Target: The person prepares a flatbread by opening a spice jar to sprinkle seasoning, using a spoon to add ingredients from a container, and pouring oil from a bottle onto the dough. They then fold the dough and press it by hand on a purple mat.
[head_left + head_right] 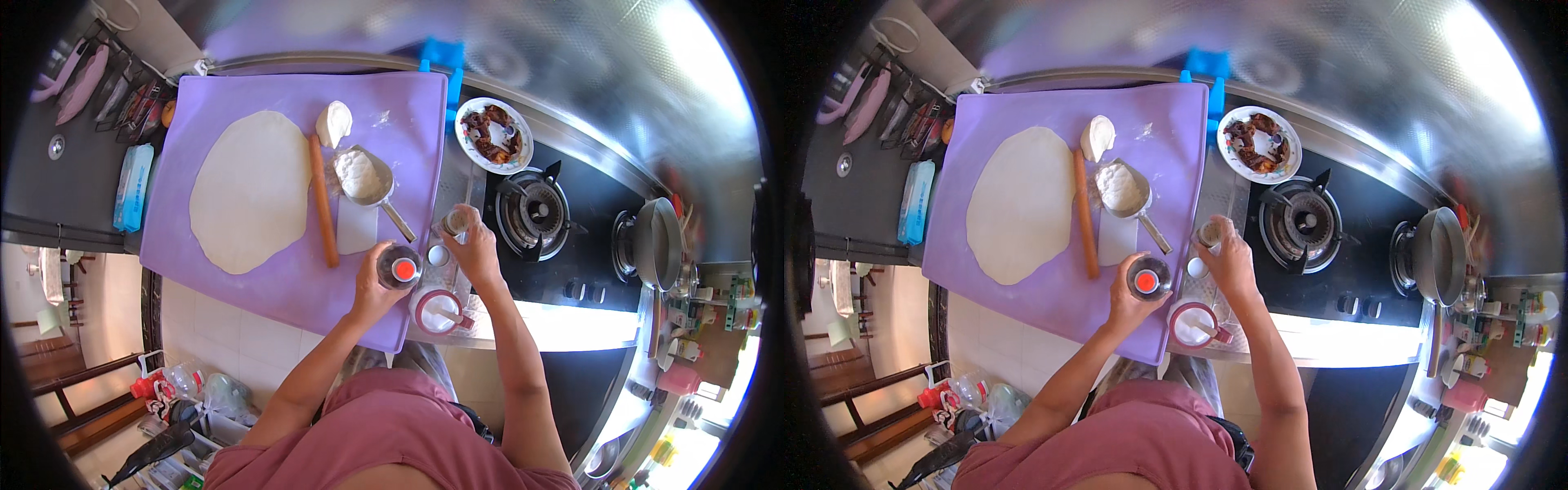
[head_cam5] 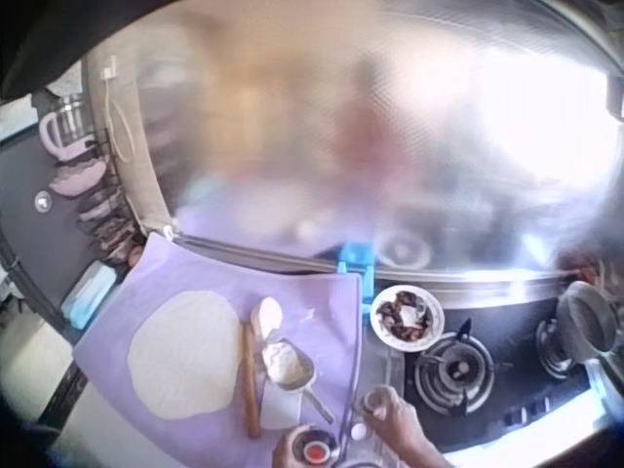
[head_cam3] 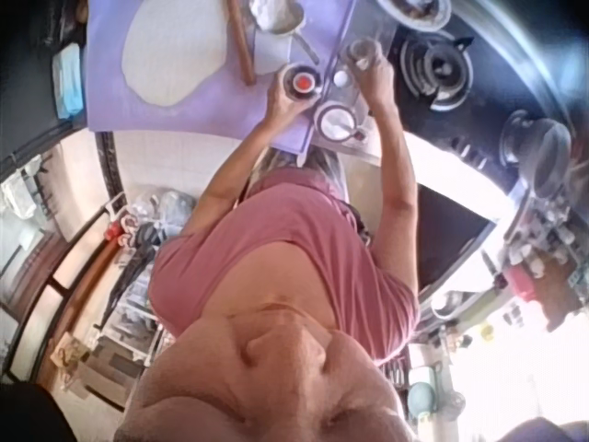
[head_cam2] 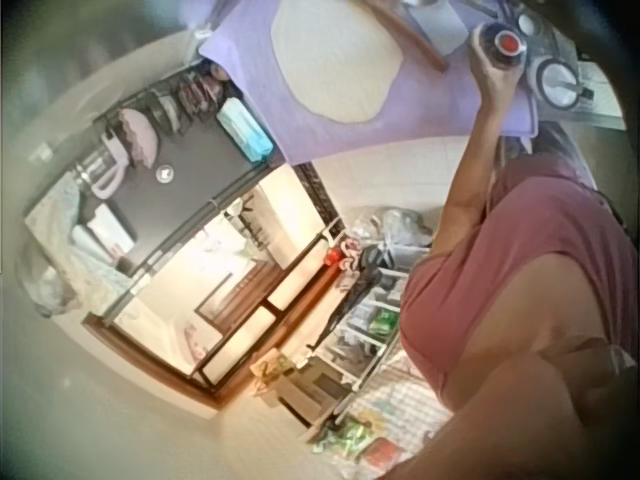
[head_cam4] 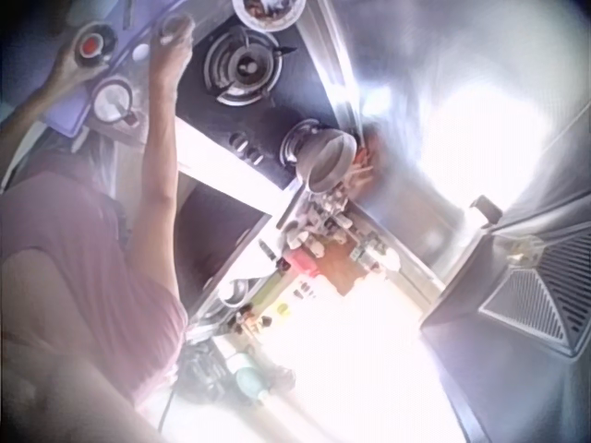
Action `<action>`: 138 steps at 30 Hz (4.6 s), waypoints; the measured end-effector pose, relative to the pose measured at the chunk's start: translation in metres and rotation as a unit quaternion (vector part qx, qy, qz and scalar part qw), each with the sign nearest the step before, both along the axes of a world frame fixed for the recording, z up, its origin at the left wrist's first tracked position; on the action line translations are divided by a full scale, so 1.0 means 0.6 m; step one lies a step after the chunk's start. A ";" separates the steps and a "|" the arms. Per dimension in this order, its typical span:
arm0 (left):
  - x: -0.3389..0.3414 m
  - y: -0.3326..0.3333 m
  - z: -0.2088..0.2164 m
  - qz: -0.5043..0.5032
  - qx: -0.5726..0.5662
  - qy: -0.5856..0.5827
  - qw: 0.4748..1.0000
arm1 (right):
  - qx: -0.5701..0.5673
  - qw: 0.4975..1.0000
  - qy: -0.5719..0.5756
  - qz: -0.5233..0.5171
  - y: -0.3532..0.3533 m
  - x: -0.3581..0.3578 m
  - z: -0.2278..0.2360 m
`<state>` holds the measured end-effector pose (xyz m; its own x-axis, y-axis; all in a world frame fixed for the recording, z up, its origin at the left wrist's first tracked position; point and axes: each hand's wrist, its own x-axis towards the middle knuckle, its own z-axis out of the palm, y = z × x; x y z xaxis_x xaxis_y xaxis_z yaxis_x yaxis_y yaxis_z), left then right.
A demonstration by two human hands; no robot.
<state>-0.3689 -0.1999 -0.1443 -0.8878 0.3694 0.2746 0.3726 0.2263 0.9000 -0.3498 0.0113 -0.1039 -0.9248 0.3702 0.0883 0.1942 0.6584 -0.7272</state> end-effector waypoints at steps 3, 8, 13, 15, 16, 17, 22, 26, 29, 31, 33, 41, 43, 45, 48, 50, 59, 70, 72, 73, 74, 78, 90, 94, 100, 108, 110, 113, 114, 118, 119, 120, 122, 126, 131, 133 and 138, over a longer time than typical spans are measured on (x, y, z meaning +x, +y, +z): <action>-0.004 0.001 -0.013 -0.015 0.003 -0.007 1.000 | -0.005 1.000 -0.012 -0.023 -0.006 0.020 0.020; -0.006 0.001 -0.014 -0.030 0.024 -0.048 0.998 | -0.015 0.999 -0.002 -0.038 -0.008 0.064 0.085; -0.013 -0.009 -0.010 -0.055 0.022 -0.057 0.997 | -0.058 0.998 -0.022 -0.033 -0.015 0.098 0.157; -0.011 -0.015 0.004 -0.031 -0.003 -0.011 0.999 | -0.075 0.996 -0.043 -0.025 -0.022 0.110 0.196; -0.003 -0.023 0.017 0.006 -0.029 0.036 0.999 | -0.084 0.995 -0.054 -0.020 -0.025 0.115 0.211; 0.004 -0.032 0.031 0.043 -0.052 0.084 0.994 | -0.078 0.995 -0.056 -0.008 -0.027 0.122 0.220; 0.029 -0.098 0.086 -0.112 0.021 0.160 0.981 | -0.120 0.990 -0.060 0.032 -0.053 0.148 0.254; 0.030 -0.050 0.194 -0.257 -0.021 0.096 0.961 | -0.120 0.990 -0.060 0.051 -0.098 0.157 0.275; 0.044 -0.042 0.190 -0.333 0.031 -0.092 0.938 | -0.154 0.988 0.010 0.015 -0.134 0.168 0.280; 0.055 -0.040 0.189 -0.343 0.070 -0.159 0.923 | -0.207 0.976 0.057 -0.022 -0.156 0.179 0.247; 0.064 -0.039 0.201 -0.353 0.104 -0.179 0.912 | -0.172 0.979 0.098 -0.044 -0.177 0.195 0.221; 0.048 0.017 0.247 -0.314 0.415 -0.578 0.628 | 0.063 0.995 0.066 -0.049 -0.196 0.251 0.238; 0.067 0.032 0.236 -0.330 0.405 -0.621 0.584 | 0.143 0.987 0.050 -0.045 -0.201 0.260 0.254; 0.092 0.039 0.228 -0.383 0.401 -0.600 0.577 | 0.182 0.982 0.005 -0.047 -0.201 0.272 0.270; 0.120 0.047 0.226 -0.369 0.390 -0.615 0.577 | 0.209 0.976 -0.041 -0.050 -0.192 0.293 0.279; 0.134 0.051 0.227 -0.339 0.399 -0.646 0.556 | 0.222 0.973 -0.045 -0.051 -0.188 0.306 0.283; 0.167 0.063 0.218 -0.354 0.418 -0.641 0.537 | 0.228 0.970 -0.065 -0.057 -0.177 0.333 0.304; 0.174 0.071 0.218 -0.355 0.436 -0.646 0.516 | 0.201 0.977 -0.065 -0.042 -0.166 0.340 0.315; 0.177 0.068 0.222 -0.381 0.449 -0.637 0.498 | 0.180 0.980 -0.060 -0.051 -0.163 0.340 0.321; 0.179 0.067 0.221 -0.374 0.456 -0.631 0.504 | 0.170 0.982 -0.057 -0.056 -0.161 0.341 0.325; 0.178 0.067 0.223 -0.356 0.451 -0.636 0.515 | 0.159 0.984 -0.055 -0.062 -0.159 0.343 0.327; 0.173 0.073 0.218 -0.351 0.444 -0.640 0.520 | 0.175 0.981 -0.044 -0.068 -0.159 0.344 0.331; 0.176 0.073 0.219 -0.357 0.483 -0.669 0.438 | 0.160 0.985 -0.037 -0.061 -0.145 0.337 0.332; 0.170 0.073 0.235 -0.342 0.488 -0.689 0.411 | 0.047 0.991 0.070 -0.100 -0.133 0.338 0.323; 0.154 0.052 0.312 -0.317 0.442 -0.716 0.437 | -0.051 0.948 0.212 -0.231 -0.113 0.369 0.283; 0.210 -0.036 0.529 -0.456 0.509 -0.675 0.276 | -0.090 0.918 0.245 -0.299 -0.101 0.383 0.255; 0.245 -0.031 0.538 -0.470 0.582 -0.602 0.280 | -0.091 0.923 0.244 -0.284 -0.099 0.372 0.247; 0.261 -0.020 0.540 -0.472 0.634 -0.551 0.269 | -0.077 0.929 0.243 -0.268 -0.098 0.371 0.249; 0.258 -0.014 0.539 -0.464 0.645 -0.542 0.274 | -0.074 0.931 0.244 -0.262 -0.097 0.370 0.249; 0.174 -0.048 0.547 -0.363 0.475 -0.749 0.286 | -0.073 0.948 0.200 -0.238 -0.096 0.361 0.272; 0.158 -0.038 0.531 -0.375 0.486 -0.717 0.330 | -0.057 0.956 0.203 -0.204 -0.091 0.354 0.265; 0.144 -0.002 0.491 -0.398 0.461 -0.710 0.353 | -0.033 0.954 0.203 -0.217 -0.089 0.373 0.253; 0.126 0.021 0.445 -0.341 0.475 -0.691 0.424 | -0.080 0.949 0.215 -0.216 -0.099 0.348 0.254; 0.106 0.065 0.353 -0.299 0.495 -0.655 0.486 | -0.029 0.981 0.101 -0.163 -0.102 0.339 0.268; 0.100 0.092 0.287 -0.293 0.476 -0.638 0.530 | -0.011 0.993 0.034 -0.114 -0.114 0.315 0.282; 0.098 0.100 0.264 -0.309 0.459 -0.624 0.552 | 0.019 0.996 0.000 -0.092 -0.119 0.307 0.301; 0.107 0.116 0.230 -0.354 0.440 -0.640 0.521 | 0.166 0.984 -0.045 -0.042 -0.134 0.277 0.329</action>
<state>-0.3044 -0.1303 -0.0062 -0.2786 0.9598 -0.0356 -0.9505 -0.2702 0.1538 -0.1835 -0.0692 0.0935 -0.9016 0.4106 0.1359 0.3121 0.8352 -0.4528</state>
